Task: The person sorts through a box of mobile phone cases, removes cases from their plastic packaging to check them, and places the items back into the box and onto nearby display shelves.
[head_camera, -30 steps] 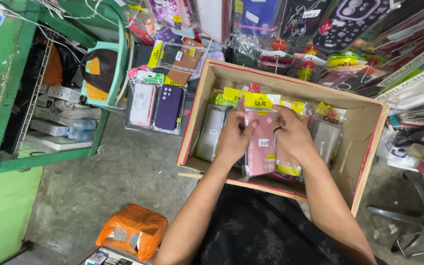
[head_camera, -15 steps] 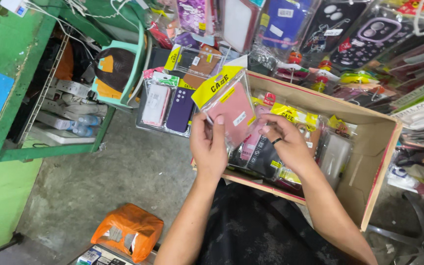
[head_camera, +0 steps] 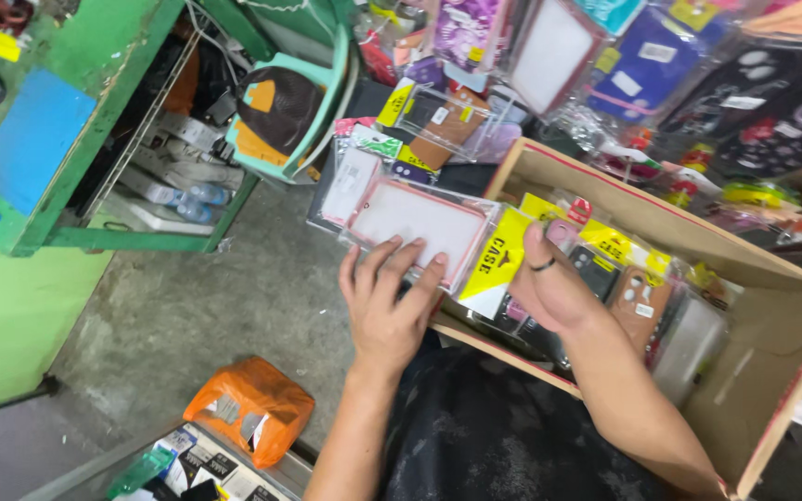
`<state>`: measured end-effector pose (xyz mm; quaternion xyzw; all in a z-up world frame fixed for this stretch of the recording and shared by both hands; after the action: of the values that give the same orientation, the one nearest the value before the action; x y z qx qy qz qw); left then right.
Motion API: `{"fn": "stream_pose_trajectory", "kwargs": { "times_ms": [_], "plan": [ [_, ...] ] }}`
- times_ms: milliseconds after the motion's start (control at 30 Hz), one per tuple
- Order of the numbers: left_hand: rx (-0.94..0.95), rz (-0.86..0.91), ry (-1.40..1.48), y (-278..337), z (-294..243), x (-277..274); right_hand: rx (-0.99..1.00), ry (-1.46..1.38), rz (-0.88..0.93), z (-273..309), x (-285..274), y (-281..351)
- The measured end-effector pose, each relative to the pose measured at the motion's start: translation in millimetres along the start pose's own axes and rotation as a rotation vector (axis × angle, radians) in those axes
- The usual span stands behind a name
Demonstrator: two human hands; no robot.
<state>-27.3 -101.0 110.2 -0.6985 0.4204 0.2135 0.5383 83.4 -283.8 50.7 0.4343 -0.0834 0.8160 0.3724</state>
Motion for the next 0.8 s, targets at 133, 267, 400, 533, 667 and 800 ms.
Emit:
{"fn": "stream_pose_trajectory", "kwargs": {
  "times_ms": [133, 267, 400, 533, 667, 800],
  "plan": [
    [-0.025, 0.081, 0.012, 5.0, 11.0, 1.3, -0.003, 0.404, -0.116, -15.3, 2.4, -6.3],
    [-0.090, 0.002, 0.154, 1.6, 30.2, -4.0, -0.031, 0.428, -0.171, -5.2, 1.4, -14.9],
    [-0.271, -0.176, 0.215, 2.9, 55.2, -9.6, -0.088, 0.373, -0.203, 11.2, 0.5, -13.4],
    [-0.677, -0.110, 0.666, 3.8, 82.6, 10.3, -0.081, 0.408, -0.197, 9.3, -4.4, -15.3],
    [-0.936, -0.198, 1.150, 8.5, 89.4, 23.1, -0.125, 0.133, -0.190, 3.7, 2.7, -29.2],
    [-1.017, -0.373, 1.261, 14.3, 89.0, 39.5, -0.156, -0.280, -0.103, -21.7, 23.7, -55.7]
  ]
}}
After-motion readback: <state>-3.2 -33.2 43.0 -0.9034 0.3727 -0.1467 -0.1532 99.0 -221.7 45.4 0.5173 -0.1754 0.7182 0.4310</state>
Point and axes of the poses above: each hand's wrist, its own y-axis away from the middle knuckle, its own x-axis out of the palm, z = x × y, the point moved 1 cm from there along -y, towards the middle knuckle, and after that the axes turned 1 degree about x, right-handed, at the moved point
